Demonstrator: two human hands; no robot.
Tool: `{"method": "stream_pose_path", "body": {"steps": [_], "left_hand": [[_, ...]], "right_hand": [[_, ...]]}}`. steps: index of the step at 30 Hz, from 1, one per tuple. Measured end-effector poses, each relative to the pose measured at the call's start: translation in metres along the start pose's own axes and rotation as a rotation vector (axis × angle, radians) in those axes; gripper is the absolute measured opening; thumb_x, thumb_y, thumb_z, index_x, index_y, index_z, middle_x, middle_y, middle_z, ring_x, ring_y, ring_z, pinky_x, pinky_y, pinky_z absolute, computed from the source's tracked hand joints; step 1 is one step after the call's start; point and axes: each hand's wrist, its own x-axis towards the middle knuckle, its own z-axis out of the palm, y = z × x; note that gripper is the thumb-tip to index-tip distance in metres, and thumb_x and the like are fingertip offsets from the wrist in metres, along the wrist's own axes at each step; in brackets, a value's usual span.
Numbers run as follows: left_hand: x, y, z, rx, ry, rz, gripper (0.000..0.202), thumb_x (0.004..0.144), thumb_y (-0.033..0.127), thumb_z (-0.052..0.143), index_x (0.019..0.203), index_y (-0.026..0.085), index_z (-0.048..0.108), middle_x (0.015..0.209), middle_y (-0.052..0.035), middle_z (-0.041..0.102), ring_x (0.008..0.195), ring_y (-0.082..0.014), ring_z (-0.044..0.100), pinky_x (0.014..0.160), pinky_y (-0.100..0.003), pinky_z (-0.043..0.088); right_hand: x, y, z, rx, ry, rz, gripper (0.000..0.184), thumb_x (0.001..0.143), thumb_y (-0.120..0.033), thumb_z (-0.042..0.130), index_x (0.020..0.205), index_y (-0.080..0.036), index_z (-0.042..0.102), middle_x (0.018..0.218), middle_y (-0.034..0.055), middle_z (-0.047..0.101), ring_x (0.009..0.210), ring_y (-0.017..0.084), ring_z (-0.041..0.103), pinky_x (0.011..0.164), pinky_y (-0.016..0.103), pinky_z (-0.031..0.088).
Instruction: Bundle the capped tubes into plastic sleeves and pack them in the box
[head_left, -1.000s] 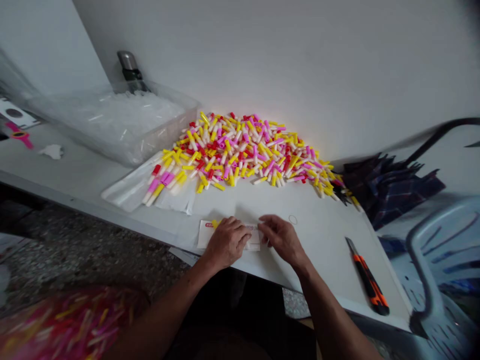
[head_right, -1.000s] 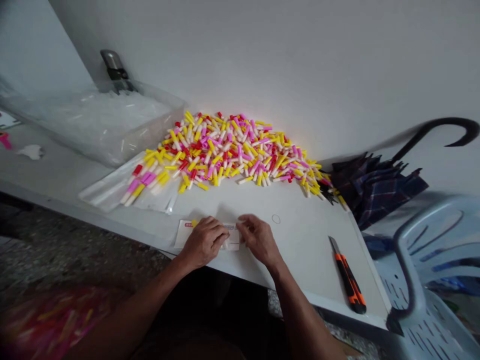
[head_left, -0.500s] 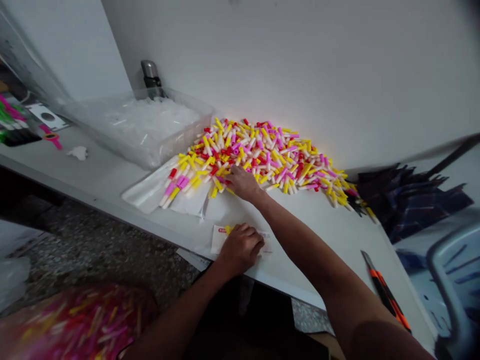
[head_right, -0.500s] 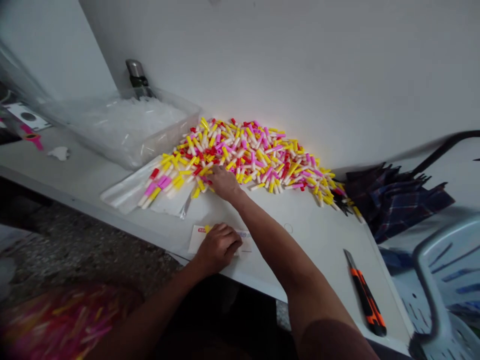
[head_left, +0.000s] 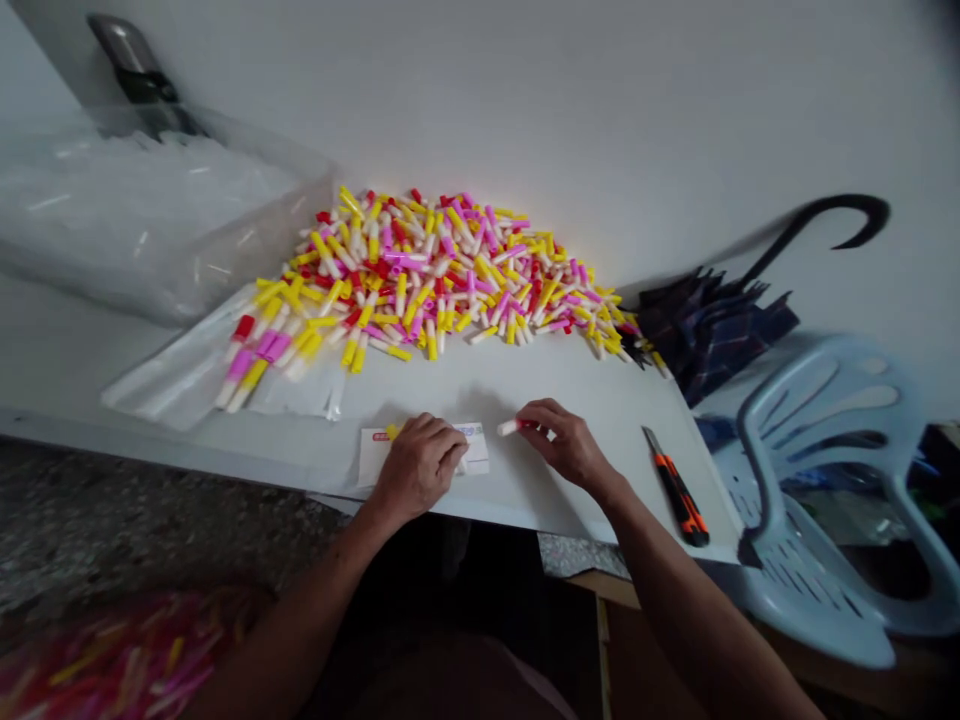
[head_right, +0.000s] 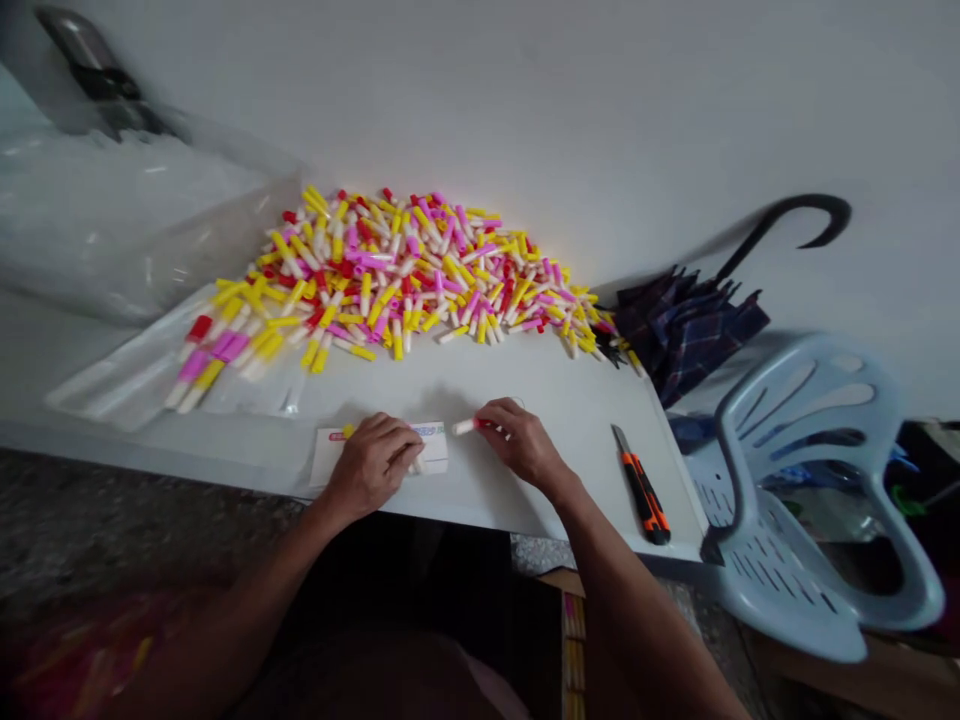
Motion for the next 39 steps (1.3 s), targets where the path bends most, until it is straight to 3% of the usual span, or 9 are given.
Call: {"method": "stream_pose_path", "body": {"steps": [4, 8, 11, 13, 18, 22, 27, 32, 39], "left_hand": [[0.001, -0.001, 0.0, 0.01, 0.014, 0.011, 0.016, 0.104, 0.024, 0.057, 0.091, 0.022, 0.067, 0.09, -0.0031, 0.071, 0.088, -0.0214, 0.06, 0.085, -0.041, 0.047], [0.001, -0.002, 0.001, 0.05, 0.018, 0.018, 0.016, 0.104, 0.025, 0.058, 0.091, 0.022, 0.066, 0.09, -0.003, 0.071, 0.088, -0.0214, 0.059, 0.084, -0.041, 0.047], [0.001, -0.001, 0.001, 0.06, 0.013, 0.023, 0.016, 0.104, 0.025, 0.058, 0.09, 0.022, 0.066, 0.09, -0.0027, 0.071, 0.087, -0.0209, 0.059, 0.083, -0.04, 0.047], [0.001, -0.001, 0.001, 0.062, 0.007, 0.023, 0.016, 0.104, 0.025, 0.058, 0.091, 0.022, 0.066, 0.09, -0.0027, 0.071, 0.088, -0.0209, 0.059, 0.084, -0.04, 0.047], [0.001, -0.001, 0.001, 0.064, 0.008, 0.023, 0.016, 0.104, 0.026, 0.058, 0.092, 0.022, 0.066, 0.09, -0.0033, 0.071, 0.089, -0.0216, 0.061, 0.085, -0.041, 0.048], [0.001, 0.0, 0.001, 0.052, 0.007, 0.015, 0.015, 0.104, 0.026, 0.059, 0.091, 0.022, 0.067, 0.09, -0.0028, 0.072, 0.089, -0.0215, 0.061, 0.085, -0.041, 0.047], [0.001, 0.002, 0.0, 0.032, 0.022, 0.013, 0.016, 0.103, 0.023, 0.059, 0.089, 0.022, 0.065, 0.089, -0.0023, 0.071, 0.088, -0.0208, 0.06, 0.084, -0.04, 0.047], [0.001, 0.002, 0.0, 0.029, 0.032, 0.04, 0.014, 0.103, 0.021, 0.059, 0.09, 0.022, 0.065, 0.089, -0.0021, 0.071, 0.088, -0.0207, 0.06, 0.084, -0.04, 0.047], [0.0, 0.004, 0.0, 0.079, 0.044, 0.04, 0.016, 0.104, 0.024, 0.056, 0.093, 0.022, 0.068, 0.092, -0.0035, 0.073, 0.089, -0.022, 0.061, 0.086, -0.042, 0.047]], "right_hand": [[-0.014, 0.013, 0.015, -0.069, -0.009, -0.09, 0.027, 0.103, -0.017, 0.054, 0.116, -0.024, 0.077, 0.133, 0.0125, 0.065, 0.106, 0.022, 0.069, 0.092, 0.04, 0.059], [-0.011, 0.006, 0.024, -0.057, 0.005, 0.007, 0.034, 0.101, -0.014, 0.051, 0.125, -0.023, 0.074, 0.141, 0.0146, 0.06, 0.113, 0.023, 0.067, 0.099, 0.041, 0.056], [-0.014, -0.012, 0.027, -0.067, 0.087, 0.256, 0.03, 0.101, -0.029, 0.06, 0.128, -0.02, 0.069, 0.124, 0.0136, 0.068, 0.094, 0.021, 0.068, 0.088, 0.037, 0.056], [-0.018, -0.026, 0.03, -0.1, 0.056, 0.403, 0.025, 0.098, -0.037, 0.066, 0.115, -0.019, 0.072, 0.105, 0.0098, 0.071, 0.081, 0.019, 0.065, 0.079, 0.033, 0.053], [-0.023, -0.055, 0.04, -0.277, -0.051, 0.535, 0.028, 0.103, -0.039, 0.058, 0.09, -0.02, 0.074, 0.09, 0.0082, 0.071, 0.075, 0.018, 0.063, 0.073, 0.031, 0.043], [-0.026, -0.061, 0.047, -0.344, -0.048, 0.535, 0.024, 0.099, -0.035, 0.061, 0.086, -0.019, 0.073, 0.088, 0.0084, 0.072, 0.069, 0.018, 0.062, 0.069, 0.03, 0.04], [-0.037, -0.054, 0.022, -0.058, 0.006, 0.498, 0.025, 0.098, -0.036, 0.062, 0.089, -0.019, 0.078, 0.084, 0.0066, 0.075, 0.073, 0.018, 0.065, 0.07, 0.028, 0.044], [-0.02, -0.062, -0.003, -0.043, -0.216, 0.422, 0.026, 0.097, -0.038, 0.065, 0.091, -0.02, 0.083, 0.075, 0.0046, 0.074, 0.061, 0.015, 0.058, 0.062, 0.028, 0.039], [0.009, -0.069, 0.022, 0.146, -0.281, 0.384, 0.02, 0.097, -0.03, 0.066, 0.097, -0.017, 0.082, 0.074, 0.0022, 0.073, 0.065, 0.013, 0.058, 0.065, 0.026, 0.042]]}}
